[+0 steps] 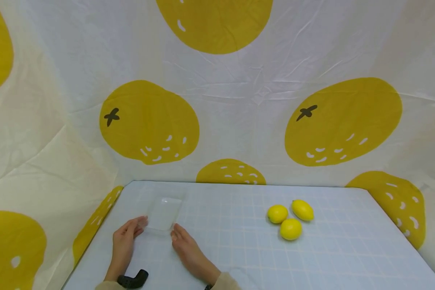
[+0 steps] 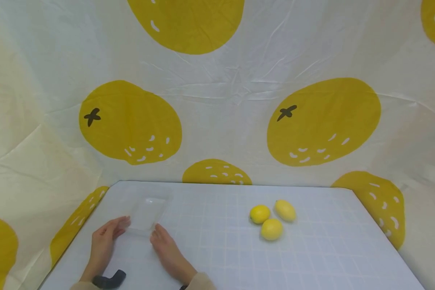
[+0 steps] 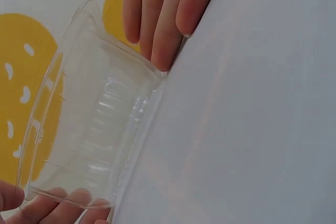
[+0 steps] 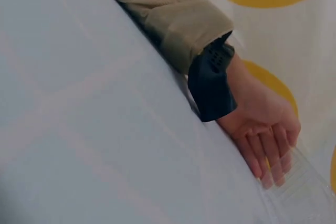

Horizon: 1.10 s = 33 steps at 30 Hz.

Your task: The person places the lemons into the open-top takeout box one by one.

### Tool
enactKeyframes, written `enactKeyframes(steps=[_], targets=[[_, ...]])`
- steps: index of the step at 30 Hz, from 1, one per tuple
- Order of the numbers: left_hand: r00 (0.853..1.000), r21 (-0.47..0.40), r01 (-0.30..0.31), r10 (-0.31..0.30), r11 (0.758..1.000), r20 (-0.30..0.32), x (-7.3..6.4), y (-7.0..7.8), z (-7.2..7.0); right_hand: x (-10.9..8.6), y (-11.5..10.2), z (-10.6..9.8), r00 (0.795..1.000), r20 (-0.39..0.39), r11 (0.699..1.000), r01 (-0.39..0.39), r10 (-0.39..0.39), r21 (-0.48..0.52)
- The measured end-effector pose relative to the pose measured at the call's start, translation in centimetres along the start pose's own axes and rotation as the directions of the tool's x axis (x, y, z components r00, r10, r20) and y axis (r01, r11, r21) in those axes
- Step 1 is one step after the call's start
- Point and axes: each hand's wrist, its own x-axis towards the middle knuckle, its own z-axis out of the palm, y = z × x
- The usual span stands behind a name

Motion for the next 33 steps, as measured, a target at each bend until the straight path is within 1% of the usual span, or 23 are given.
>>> enactKeyframes(steps=[3,7,15,17,21,26,33], targets=[[1.0,-0.007,-0.022,0.022,1.0,0.009,-0.4,0.3,0.4,-0.6,-0.4,-0.3,1.0,-0.003,1.0,-0.001,0.001,-0.029],[0.999,-0.02,-0.018,0.019,1.0,0.026,-1.0,0.6,1.2,-1.5,-0.8,-0.8,1.0,0.003,0.997,-0.003,0.003,-0.08],[1.0,-0.021,-0.013,0.013,1.0,-0.012,-2.3,0.8,2.9,-3.0,-1.4,-2.3,0.999,0.035,0.995,0.007,-0.004,-0.098],[1.0,-0.008,-0.015,0.015,1.0,-0.013,-2.6,0.8,3.3,-3.4,-1.6,-2.6,0.999,0.044,0.995,0.006,-0.002,-0.101],[1.0,-0.014,-0.025,0.025,1.0,-0.009,-3.2,0.8,4.0,-4.4,-2.2,-3.1,0.999,0.052,0.994,0.014,-0.008,-0.11],[0.999,-0.013,-0.035,0.035,0.999,0.013,-3.8,0.7,4.9,-5.5,-2.9,-3.9,0.999,0.044,0.992,0.017,-0.012,-0.125],[0.995,-0.049,-0.055,0.058,0.997,0.077,-4.9,0.6,6.2,-6.9,-3.7,-5.4,1.0,0.014,0.993,-0.013,0.015,-0.118]])
